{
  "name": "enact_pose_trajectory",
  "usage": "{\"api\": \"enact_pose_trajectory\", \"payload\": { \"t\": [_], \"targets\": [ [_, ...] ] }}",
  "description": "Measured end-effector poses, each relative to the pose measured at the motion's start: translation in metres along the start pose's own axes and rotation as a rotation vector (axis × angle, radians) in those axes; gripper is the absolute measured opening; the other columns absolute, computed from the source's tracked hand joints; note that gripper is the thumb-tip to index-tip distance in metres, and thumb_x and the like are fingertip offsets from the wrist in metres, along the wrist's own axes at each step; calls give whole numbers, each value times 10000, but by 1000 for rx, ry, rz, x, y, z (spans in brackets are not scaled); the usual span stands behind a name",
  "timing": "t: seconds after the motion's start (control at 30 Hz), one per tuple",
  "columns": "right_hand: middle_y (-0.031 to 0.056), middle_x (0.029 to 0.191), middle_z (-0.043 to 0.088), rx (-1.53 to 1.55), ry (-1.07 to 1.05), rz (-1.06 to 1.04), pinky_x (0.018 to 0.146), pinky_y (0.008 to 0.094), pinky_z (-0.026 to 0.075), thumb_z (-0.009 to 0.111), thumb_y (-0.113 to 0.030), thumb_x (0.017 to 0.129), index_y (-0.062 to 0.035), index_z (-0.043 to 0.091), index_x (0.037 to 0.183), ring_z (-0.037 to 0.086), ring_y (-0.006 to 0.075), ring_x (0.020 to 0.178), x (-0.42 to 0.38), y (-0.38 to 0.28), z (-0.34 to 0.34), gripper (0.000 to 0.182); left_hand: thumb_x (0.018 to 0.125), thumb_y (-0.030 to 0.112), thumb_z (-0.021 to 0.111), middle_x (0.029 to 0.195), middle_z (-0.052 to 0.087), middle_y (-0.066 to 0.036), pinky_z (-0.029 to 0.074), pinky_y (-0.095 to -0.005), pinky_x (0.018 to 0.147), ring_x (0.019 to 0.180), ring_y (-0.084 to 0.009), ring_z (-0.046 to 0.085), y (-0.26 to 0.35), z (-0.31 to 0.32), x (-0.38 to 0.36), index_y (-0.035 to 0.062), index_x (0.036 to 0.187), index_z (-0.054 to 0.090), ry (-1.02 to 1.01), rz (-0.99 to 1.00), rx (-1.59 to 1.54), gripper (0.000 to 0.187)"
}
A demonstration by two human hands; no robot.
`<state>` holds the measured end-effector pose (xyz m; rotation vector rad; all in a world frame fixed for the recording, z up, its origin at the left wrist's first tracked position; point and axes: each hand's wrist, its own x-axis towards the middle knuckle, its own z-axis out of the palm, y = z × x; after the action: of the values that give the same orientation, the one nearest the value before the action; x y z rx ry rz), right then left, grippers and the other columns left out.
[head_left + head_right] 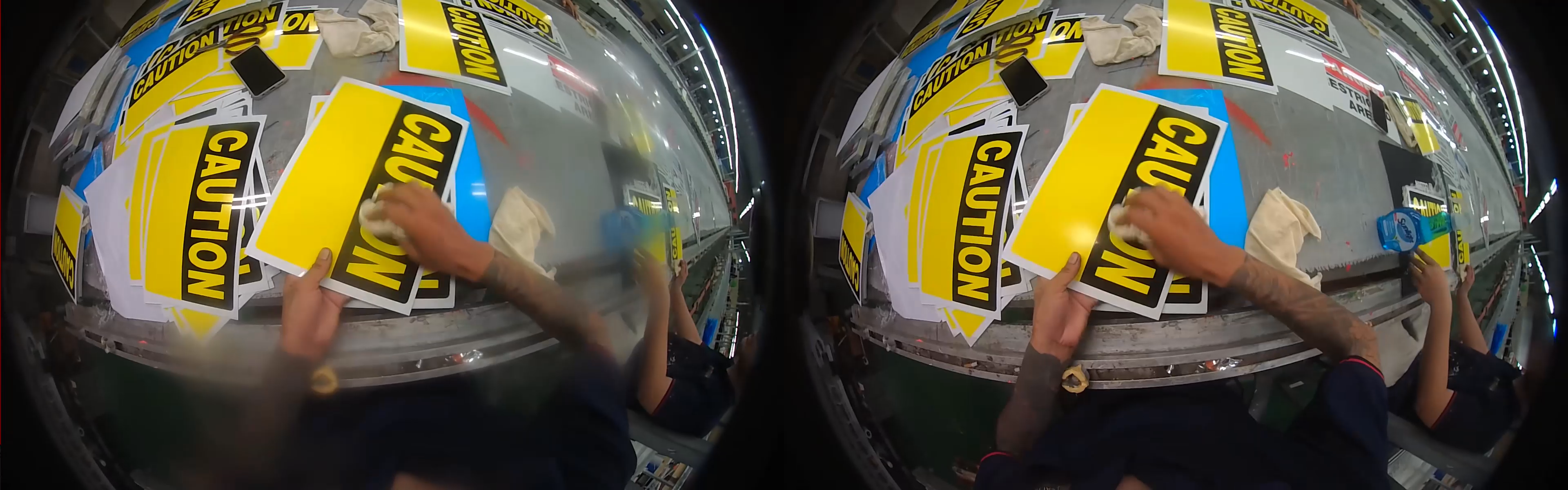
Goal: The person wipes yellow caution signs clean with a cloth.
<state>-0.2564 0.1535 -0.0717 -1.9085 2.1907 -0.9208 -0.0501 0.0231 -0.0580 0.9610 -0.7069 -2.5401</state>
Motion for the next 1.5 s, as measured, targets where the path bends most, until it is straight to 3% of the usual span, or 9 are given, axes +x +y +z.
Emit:
{"api": "enact_pose_trajectory", "payload": {
  "t": [0.2,0.4,0.53,0.67,1.17,1.27,1.33,1.37,1.5],
  "targets": [
    [98,1328,653,204,-299,-303,1110,491,460,751,27,809,-151,697,1320,601,300,1266,-21,-58,-6,544,1124,47,540,1491,586,-155,577,-536,1105,1352,-316,631,-10,-12,1,29,1537,451,34,112,96,423],
    [127,1276,710,-69,-192,99,1093,472,467,774,52,770,-84,743,1259,626,352,1240,-38,13,-42,508,1127,48,535,1533,559,-170,565,-554,1128,1382,-332,612,0,0,-3,24,1562,420,4,-6,-27,451],
    [119,1351,657,116,-416,-321,1095,452,472,746,68,770,-111,660,1261,617,353,1274,-65,-46,-29,530,1127,57,538,1525,565,-174,582,-589,1097,1372,-340,618,-1,0,-2,18,1557,420,1,10,-7,448],
    [124,1301,665,-105,-115,33,999,461,474,781,32,768,-114,688,1200,608,335,1211,-46,16,-54,466,1128,78,551,1463,608,-171,591,-608,1082,1342,-342,639,2,3,-4,13,1546,430,6,-10,46,439],
    [100,1093,707,-183,409,-137,930,454,498,708,-130,871,-85,751,997,638,303,1058,7,33,12,140,1140,270,570,1424,639,-233,587,-530,1087,1258,-330,689,-4,-19,8,-27,1505,464,-55,16,216,483],
    [116,1099,697,-72,292,-333,930,437,516,715,-163,857,-87,725,991,644,293,1063,-11,-38,24,155,1124,380,611,984,756,-131,591,-412,610,582,-229,621,1,-6,4,47,1376,638,302,-125,160,418],
    [119,1096,685,114,247,-441,930,425,528,717,-190,850,-92,706,983,646,285,1068,-8,-53,32,166,1143,317,559,1282,681,-201,584,-491,933,1045,-306,660,0,-45,25,-1,1462,533,37,-184,83,452],
    [106,1132,679,-184,-338,-250,968,427,526,681,-178,882,-108,704,1016,643,289,1091,17,-48,2,152,1152,286,533,1431,644,-235,580,-530,1095,1277,-345,680,1,-61,29,-26,1505,481,-90,-209,45,474],
    [187,1237,667,-82,343,18,1100,511,455,641,-96,934,-84,710,1200,591,392,1229,33,120,25,276,1125,195,582,1452,649,-177,546,-555,1117,1302,-330,667,-2,-39,12,15,1500,532,-64,-111,45,419]
  ]
}}
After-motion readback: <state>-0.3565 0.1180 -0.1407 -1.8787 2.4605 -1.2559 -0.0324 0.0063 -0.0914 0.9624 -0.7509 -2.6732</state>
